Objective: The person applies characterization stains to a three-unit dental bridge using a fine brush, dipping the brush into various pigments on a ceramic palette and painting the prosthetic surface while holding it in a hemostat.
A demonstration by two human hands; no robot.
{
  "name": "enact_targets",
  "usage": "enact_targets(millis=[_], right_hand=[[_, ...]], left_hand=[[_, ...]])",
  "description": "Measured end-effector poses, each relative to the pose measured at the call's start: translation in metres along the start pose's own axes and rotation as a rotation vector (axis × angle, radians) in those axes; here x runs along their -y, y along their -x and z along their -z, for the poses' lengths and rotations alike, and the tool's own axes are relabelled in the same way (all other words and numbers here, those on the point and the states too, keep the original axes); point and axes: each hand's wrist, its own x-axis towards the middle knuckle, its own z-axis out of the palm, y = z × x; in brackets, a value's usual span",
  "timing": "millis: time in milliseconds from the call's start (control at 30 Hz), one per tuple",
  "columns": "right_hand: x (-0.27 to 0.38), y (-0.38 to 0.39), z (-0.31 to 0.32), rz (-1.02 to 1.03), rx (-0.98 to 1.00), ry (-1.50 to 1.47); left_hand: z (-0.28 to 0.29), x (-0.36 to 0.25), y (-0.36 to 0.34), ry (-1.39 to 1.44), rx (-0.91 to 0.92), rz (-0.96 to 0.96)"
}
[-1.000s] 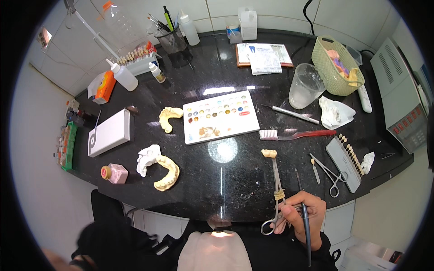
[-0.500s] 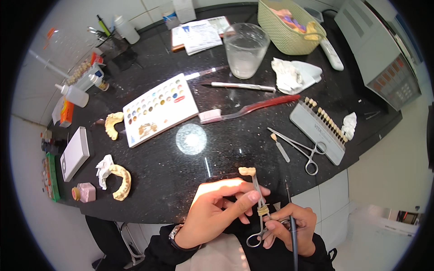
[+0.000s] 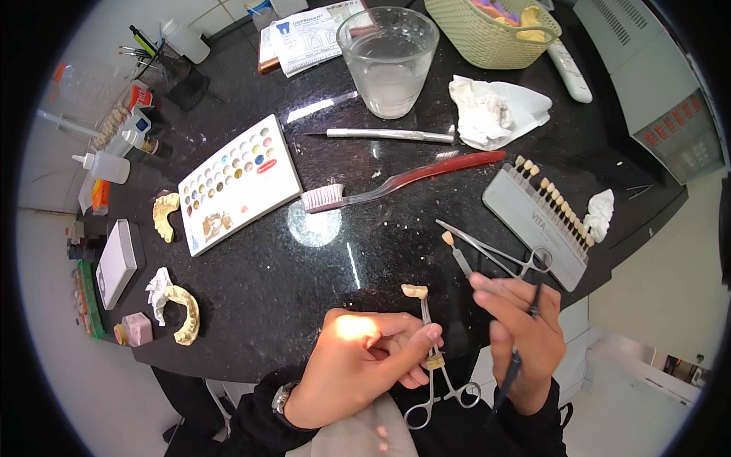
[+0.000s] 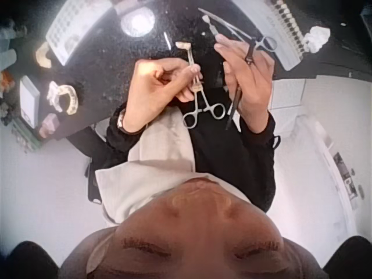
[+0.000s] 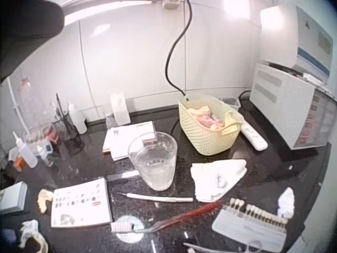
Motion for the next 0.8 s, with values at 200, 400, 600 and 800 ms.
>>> enact_targets(millis=[200, 400, 600, 800], right_hand=[[-0.004, 0.003, -0.004, -0.011, 0.165, 0.05], [0.005, 0.017, -0.001, -0.108, 0.241, -0.002], [0.013, 0.016, 0.001, -0.17, 0.262, -0.068], [0.012, 0.018, 0.002, -0.171, 0.294, -0.093]], left_hand=[[0.004, -0.006, -0.006, -0.018, 0.049, 0.083], [0.007, -0.007, -0.009, -0.067, 0.075, 0.139], [0.003, -0.006, -0.011, -0.144, 0.037, 0.117], [0.001, -0.008, -0.01, -0.139, 0.018, 0.121]])
